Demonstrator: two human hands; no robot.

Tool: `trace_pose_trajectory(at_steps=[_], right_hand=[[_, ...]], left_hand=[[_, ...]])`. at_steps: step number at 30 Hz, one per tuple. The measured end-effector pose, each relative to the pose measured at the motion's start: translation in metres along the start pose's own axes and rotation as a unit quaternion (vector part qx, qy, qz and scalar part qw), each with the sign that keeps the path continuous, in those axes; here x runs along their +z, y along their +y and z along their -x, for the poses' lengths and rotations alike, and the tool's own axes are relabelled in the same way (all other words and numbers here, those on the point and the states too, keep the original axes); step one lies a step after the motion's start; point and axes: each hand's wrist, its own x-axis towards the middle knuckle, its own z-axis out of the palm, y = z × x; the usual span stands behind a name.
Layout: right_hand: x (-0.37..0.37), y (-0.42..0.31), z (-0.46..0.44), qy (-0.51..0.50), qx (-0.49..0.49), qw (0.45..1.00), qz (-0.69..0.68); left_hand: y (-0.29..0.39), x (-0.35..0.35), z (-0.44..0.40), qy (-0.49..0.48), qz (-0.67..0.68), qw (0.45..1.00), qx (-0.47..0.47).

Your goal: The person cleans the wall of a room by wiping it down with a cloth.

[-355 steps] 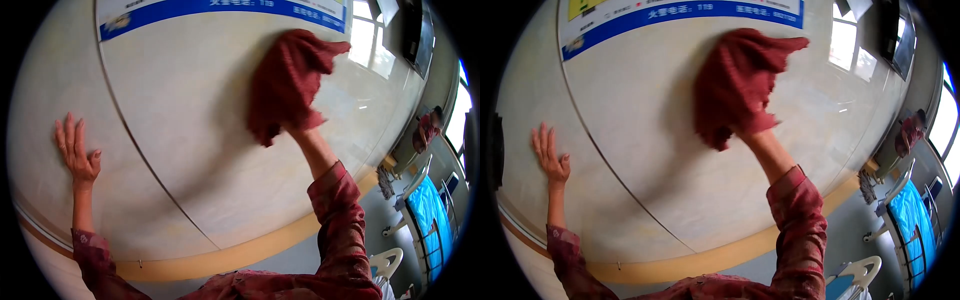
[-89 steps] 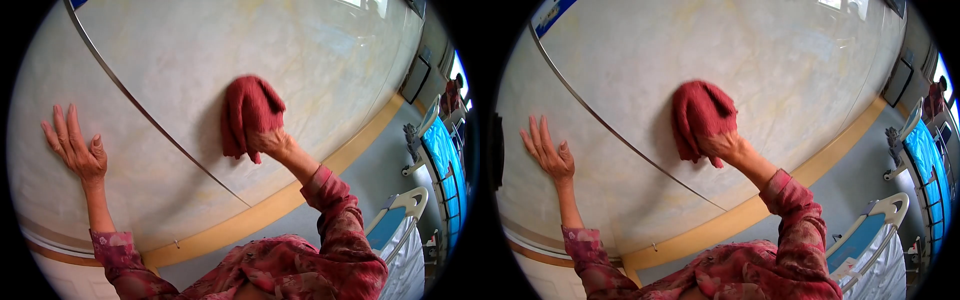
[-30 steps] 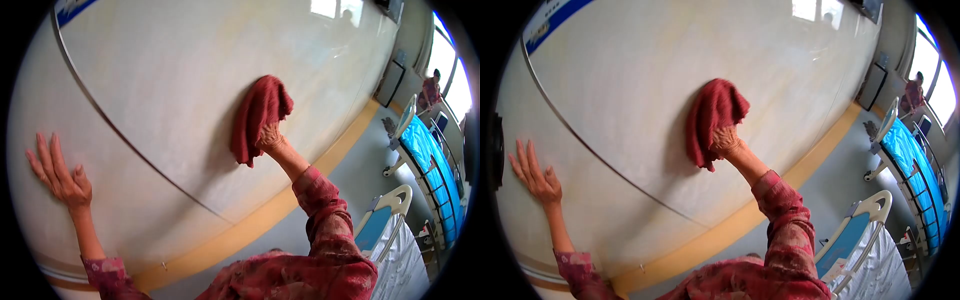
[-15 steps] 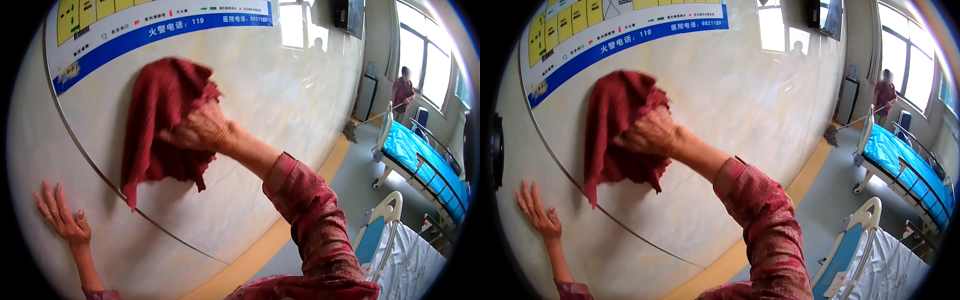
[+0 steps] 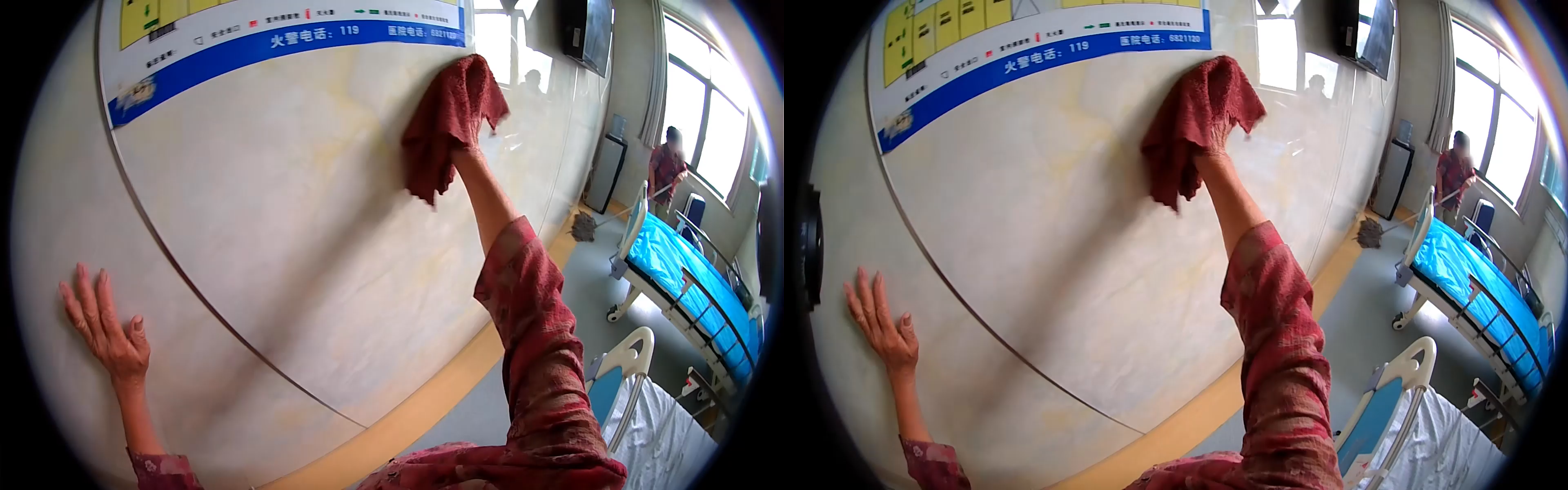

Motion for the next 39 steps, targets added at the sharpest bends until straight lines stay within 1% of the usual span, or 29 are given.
trace_pose_trajectory(at_steps=[3, 6, 7, 9, 10, 11, 12, 13, 14, 15, 17, 18, 20, 21, 22, 23, 24, 25, 26, 27, 28, 29, 30, 31, 32, 34, 35, 37, 39], right_hand=[[0.021, -0.054, 0.012, -0.010, -0.040, 0.999, 0.024], [0.056, -0.117, 0.049, -0.073, -0.118, 0.990, 0.040], [0.068, -0.138, 0.063, -0.105, -0.132, 0.986, 0.011], [0.095, -0.183, 0.084, -0.188, -0.135, 0.964, -0.131], [0.083, -0.212, 0.095, -0.167, -0.315, 0.914, 0.191], [0.080, -0.242, 0.097, -0.292, -0.297, 0.884, 0.211], [0.090, -0.258, 0.106, -0.189, -0.412, 0.882, 0.127], [0.091, -0.285, 0.111, -0.563, -0.252, 0.731, 0.291], [0.100, -0.282, 0.132, -0.453, -0.368, 0.776, 0.239], [0.106, -0.279, 0.141, -0.295, -0.533, 0.778, 0.154], [0.122, -0.269, 0.145, -0.223, -0.550, 0.801, 0.083], [0.114, -0.273, 0.138, -0.223, -0.551, 0.800, 0.079], [0.087, -0.272, 0.122, -0.460, -0.479, 0.725, 0.183], [0.087, -0.261, 0.117, -0.372, -0.481, 0.775, 0.175], [0.080, -0.250, 0.111, -0.427, -0.385, 0.794, 0.198], [0.075, -0.231, 0.104, -0.410, -0.391, 0.799, 0.202], [0.071, -0.212, 0.094, -0.421, -0.334, 0.811, 0.230], [0.065, -0.204, 0.082, -0.428, -0.286, 0.800, 0.308], [0.051, -0.182, 0.077, -0.358, -0.298, 0.836, 0.288], [0.049, -0.152, 0.082, -0.166, -0.362, 0.877, 0.268], [0.043, -0.133, 0.071, -0.155, -0.314, 0.897, 0.268], [0.041, -0.131, 0.067, -0.158, -0.316, 0.897, 0.265], [0.041, -0.131, 0.064, -0.199, -0.147, 0.957, 0.152], [0.043, -0.131, 0.064, -0.234, 0.029, 0.971, 0.032], [0.047, -0.134, 0.065, -0.213, 0.034, 0.976, 0.008], [0.064, -0.159, 0.074, -0.195, -0.107, 0.973, 0.067], [0.075, -0.176, 0.078, -0.195, -0.188, 0.956, 0.112], [0.093, -0.217, 0.086, -0.232, -0.308, 0.903, 0.190], [0.106, -0.256, 0.095, -0.301, -0.377, 0.847, 0.225]], left_hand=[[0.001, 0.001, -0.002, -0.001, 0.005, 1.000, -0.010], [0.001, 0.002, -0.003, -0.004, -0.002, 1.000, -0.009], [0.000, 0.001, -0.003, -0.006, -0.001, 1.000, -0.008], [0.001, 0.001, -0.003, -0.004, -0.003, 1.000, -0.008], [0.002, -0.001, -0.002, -0.004, -0.001, 1.000, -0.010], [0.002, 0.000, -0.001, 0.000, -0.002, 1.000, -0.010], [0.001, 0.000, -0.001, 0.004, -0.003, 1.000, -0.011], [0.001, -0.001, -0.001, 0.004, -0.002, 1.000, -0.011], [0.001, -0.001, 0.000, 0.002, 0.001, 1.000, -0.015], [0.001, 0.001, 0.000, -0.001, 0.004, 1.000, -0.019], [-0.001, 0.000, -0.001, -0.004, 0.012, 1.000, -0.021], [-0.002, 0.000, -0.003, -0.006, 0.020, 1.000, -0.022], [-0.002, 0.003, -0.001, -0.009, 0.012, 1.000, -0.014], [-0.002, 0.003, 0.001, -0.010, 0.008, 1.000, -0.007], [-0.001, 0.001, 0.001, -0.007, 0.010, 1.000, -0.006], [0.001, 0.000, 0.001, -0.010, 0.008, 1.000, -0.010], [0.002, 0.000, 0.000, -0.005, 0.009, 1.000, -0.008], [0.003, 0.000, -0.001, 0.001, 0.010, 1.000, -0.006], [0.004, 0.001, -0.002, -0.004, 0.010, 1.000, -0.007], [0.004, 0.000, -0.003, -0.002, 0.010, 1.000, -0.008], [0.005, -0.002, -0.004, -0.001, 0.010, 1.000, -0.009], [0.006, -0.002, -0.004, -0.004, 0.008, 1.000, -0.011], [0.007, -0.001, -0.004, -0.004, 0.010, 1.000, -0.014], [0.008, 0.000, -0.004, -0.005, 0.011, 1.000, -0.016], [0.009, 0.000, -0.004, -0.007, 0.013, 1.000, -0.021], [0.011, -0.001, -0.006, -0.012, 0.004, 1.000, -0.025], [0.010, -0.001, -0.007, -0.013, 0.001, 1.000, -0.023], [0.010, -0.001, -0.006, -0.013, -0.001, 1.000, -0.024], [0.010, 0.000, -0.005, -0.004, -0.002, 1.000, -0.027]])
